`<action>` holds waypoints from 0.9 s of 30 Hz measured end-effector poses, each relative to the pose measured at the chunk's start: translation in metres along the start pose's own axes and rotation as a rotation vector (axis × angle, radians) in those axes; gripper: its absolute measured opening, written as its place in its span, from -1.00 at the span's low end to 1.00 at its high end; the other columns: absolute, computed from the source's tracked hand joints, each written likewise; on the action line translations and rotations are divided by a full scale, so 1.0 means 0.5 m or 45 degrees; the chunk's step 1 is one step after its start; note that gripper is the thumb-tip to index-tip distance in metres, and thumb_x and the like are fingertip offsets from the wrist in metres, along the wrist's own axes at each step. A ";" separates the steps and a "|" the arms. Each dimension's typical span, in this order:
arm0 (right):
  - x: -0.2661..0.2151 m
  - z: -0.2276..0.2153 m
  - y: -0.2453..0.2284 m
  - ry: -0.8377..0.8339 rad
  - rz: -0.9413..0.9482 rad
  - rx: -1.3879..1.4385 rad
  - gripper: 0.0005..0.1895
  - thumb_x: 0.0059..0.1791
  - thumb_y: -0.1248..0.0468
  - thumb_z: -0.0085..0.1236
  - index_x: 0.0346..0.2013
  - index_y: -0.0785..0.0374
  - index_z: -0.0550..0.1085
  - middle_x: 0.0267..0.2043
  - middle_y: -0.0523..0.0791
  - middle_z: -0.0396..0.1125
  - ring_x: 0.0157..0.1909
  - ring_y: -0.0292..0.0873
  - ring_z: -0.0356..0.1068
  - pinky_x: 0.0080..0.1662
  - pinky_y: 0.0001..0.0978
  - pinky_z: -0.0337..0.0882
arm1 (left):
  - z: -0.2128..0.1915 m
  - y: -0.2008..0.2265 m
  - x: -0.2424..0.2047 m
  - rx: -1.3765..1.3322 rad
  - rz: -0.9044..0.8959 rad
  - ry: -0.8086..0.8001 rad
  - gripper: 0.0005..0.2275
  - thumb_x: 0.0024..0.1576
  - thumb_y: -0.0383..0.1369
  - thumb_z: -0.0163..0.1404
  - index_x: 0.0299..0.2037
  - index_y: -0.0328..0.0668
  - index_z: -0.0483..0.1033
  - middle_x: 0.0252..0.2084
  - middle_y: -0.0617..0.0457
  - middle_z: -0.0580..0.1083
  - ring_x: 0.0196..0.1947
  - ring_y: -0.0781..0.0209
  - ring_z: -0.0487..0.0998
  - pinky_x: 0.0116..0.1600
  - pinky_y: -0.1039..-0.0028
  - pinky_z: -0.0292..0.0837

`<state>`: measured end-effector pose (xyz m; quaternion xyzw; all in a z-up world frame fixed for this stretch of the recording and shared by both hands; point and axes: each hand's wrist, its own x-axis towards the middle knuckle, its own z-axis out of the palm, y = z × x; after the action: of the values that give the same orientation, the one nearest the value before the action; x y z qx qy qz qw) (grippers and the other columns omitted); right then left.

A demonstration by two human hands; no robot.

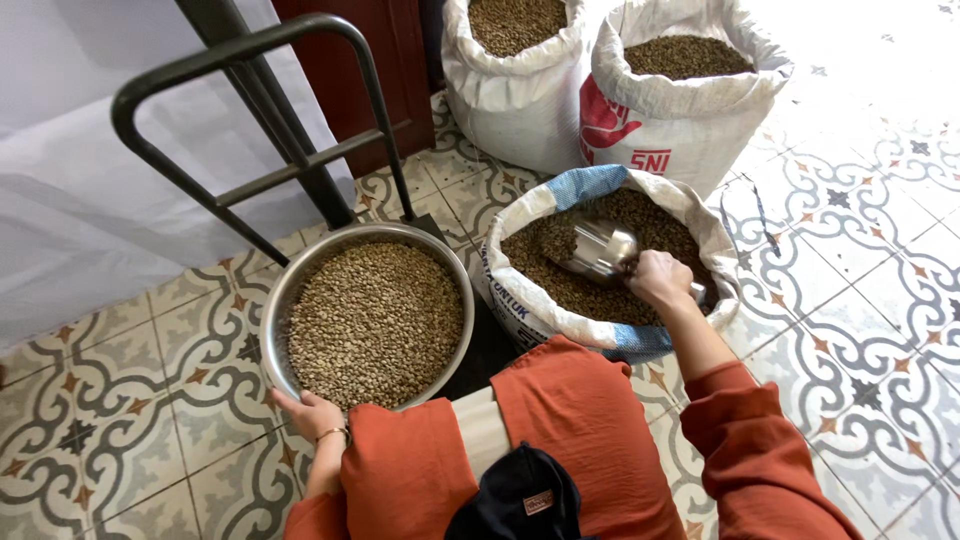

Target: The person scoops grains from a large sack using a metal scoop and pours them into a metal bowl placed on a weighing scale. The person repeats this scooping and pouring action multiple times to fill the bowl.

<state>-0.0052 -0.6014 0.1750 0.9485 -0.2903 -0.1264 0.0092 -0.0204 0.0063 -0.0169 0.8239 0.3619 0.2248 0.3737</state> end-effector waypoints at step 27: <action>-0.076 -0.068 -0.397 0.235 -0.593 -0.268 -0.84 -0.12 -0.07 0.18 -0.35 -0.26 0.65 -0.42 -0.33 0.51 -0.24 -0.17 0.57 -0.25 -0.05 0.55 | -0.092 0.112 -0.048 0.368 -0.184 -0.386 -0.27 0.25 -0.33 -0.13 0.54 0.13 -0.37 -0.01 -0.32 0.52 0.05 -0.28 0.58 0.09 0.01 0.48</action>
<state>0.0816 -0.4175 0.1986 0.9911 -0.0476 -0.0677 0.1047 -0.0409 -0.0168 0.0528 0.8651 0.3882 0.0167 0.3171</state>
